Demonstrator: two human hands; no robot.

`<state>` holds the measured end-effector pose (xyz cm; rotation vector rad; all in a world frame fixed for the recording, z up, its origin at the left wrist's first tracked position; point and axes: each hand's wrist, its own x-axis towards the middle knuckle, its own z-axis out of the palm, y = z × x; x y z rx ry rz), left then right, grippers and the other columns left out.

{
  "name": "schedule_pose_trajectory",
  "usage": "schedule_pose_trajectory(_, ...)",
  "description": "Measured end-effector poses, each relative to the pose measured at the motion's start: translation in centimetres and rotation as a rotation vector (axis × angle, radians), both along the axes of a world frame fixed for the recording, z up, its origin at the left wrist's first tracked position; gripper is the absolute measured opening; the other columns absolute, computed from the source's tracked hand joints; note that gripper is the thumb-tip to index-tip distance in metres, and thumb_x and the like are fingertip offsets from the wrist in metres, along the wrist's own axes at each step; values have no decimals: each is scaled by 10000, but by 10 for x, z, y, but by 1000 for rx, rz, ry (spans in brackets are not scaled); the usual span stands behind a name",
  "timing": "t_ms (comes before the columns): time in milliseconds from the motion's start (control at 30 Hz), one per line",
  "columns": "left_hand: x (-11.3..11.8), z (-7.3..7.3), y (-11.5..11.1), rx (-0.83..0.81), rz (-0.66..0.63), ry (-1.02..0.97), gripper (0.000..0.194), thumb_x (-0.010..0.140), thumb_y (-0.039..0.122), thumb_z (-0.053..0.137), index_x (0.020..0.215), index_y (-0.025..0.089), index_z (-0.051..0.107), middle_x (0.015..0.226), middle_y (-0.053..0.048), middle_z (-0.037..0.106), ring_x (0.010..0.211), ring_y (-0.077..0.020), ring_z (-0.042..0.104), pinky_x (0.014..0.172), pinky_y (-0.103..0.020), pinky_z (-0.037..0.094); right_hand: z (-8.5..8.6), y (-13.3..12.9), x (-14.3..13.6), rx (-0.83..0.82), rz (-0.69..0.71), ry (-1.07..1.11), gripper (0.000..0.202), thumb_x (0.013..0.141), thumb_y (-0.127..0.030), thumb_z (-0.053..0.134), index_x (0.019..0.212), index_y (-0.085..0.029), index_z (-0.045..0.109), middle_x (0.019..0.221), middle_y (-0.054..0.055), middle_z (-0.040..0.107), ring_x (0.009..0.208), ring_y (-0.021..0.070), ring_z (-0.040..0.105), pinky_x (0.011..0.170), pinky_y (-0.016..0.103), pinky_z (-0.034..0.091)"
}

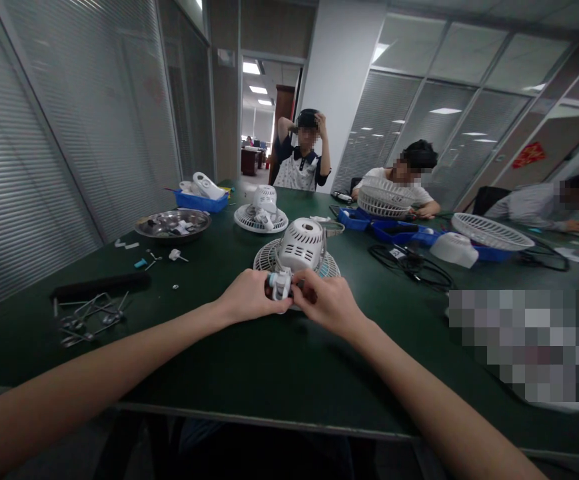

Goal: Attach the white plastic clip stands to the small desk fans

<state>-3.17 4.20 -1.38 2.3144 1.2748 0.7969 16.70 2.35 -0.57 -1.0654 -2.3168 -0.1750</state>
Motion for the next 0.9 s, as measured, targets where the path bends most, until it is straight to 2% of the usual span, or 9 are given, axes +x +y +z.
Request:
schedule_pose_trajectory(100,-5,2,0,-7,-79,-13,441,678,587,634,673,148,599,602,-4,594,503,-117,501,482,-221,343,2,1,1,-67,73,5,132,867,-256,500,972,-182,529,554,-59,564,434,73,492,459,197,313)
schedule_pose_trajectory(200,-8,3,3,-180,-193,-184,569,842,625,384,628,138,586,551,-22,593,498,-118,534,523,-221,399,5,4,5,-44,125,-3,94,857,-243,499,927,-190,529,547,-65,540,437,69,476,469,194,325)
schedule_pose_trajectory(267,-9,2,5,-309,-232,-301,674,917,573,176,597,132,573,534,-47,605,505,-124,565,536,-223,425,7,5,7,-13,132,3,74,851,-226,493,904,-193,532,550,-63,533,448,69,478,487,195,341)
schedule_pose_trajectory(333,-9,0,6,-336,-235,-319,662,929,543,183,592,127,573,544,-56,622,513,-127,580,530,-220,431,7,6,9,-4,137,10,67,848,-220,493,896,-194,532,552,-62,527,452,68,479,495,194,348)
schedule_pose_trajectory(433,-8,-3,6,-267,-210,-262,556,929,489,297,611,127,575,564,-40,627,513,-119,580,525,-209,428,7,5,10,-15,141,11,57,836,-211,499,883,-194,526,547,-64,521,447,68,474,493,193,346)
schedule_pose_trajectory(567,-7,-1,0,-173,-165,-228,474,934,432,319,658,142,572,598,-20,616,520,-119,565,538,-218,431,7,5,9,-51,130,12,63,833,-207,487,893,-199,503,545,-68,521,444,72,473,487,194,339)
schedule_pose_trajectory(733,-5,10,-6,60,3,-408,207,886,338,454,876,166,569,846,-26,635,779,-159,603,699,-248,464,7,4,8,-130,120,25,83,846,-213,465,926,-192,458,595,-50,576,473,89,506,497,205,348)
schedule_pose_trajectory(833,-5,12,-7,90,-22,-440,192,893,309,443,872,165,569,864,-27,622,824,-160,590,756,-259,454,6,2,5,-175,126,37,101,850,-202,444,949,-190,430,621,-39,591,487,99,517,508,212,355)
schedule_pose_trajectory(900,-4,10,-8,102,-42,-404,187,886,295,451,867,162,581,845,-26,611,800,-160,574,736,-260,446,6,2,4,-187,127,45,108,844,-194,435,950,-194,417,610,-47,569,472,100,500,504,213,351)
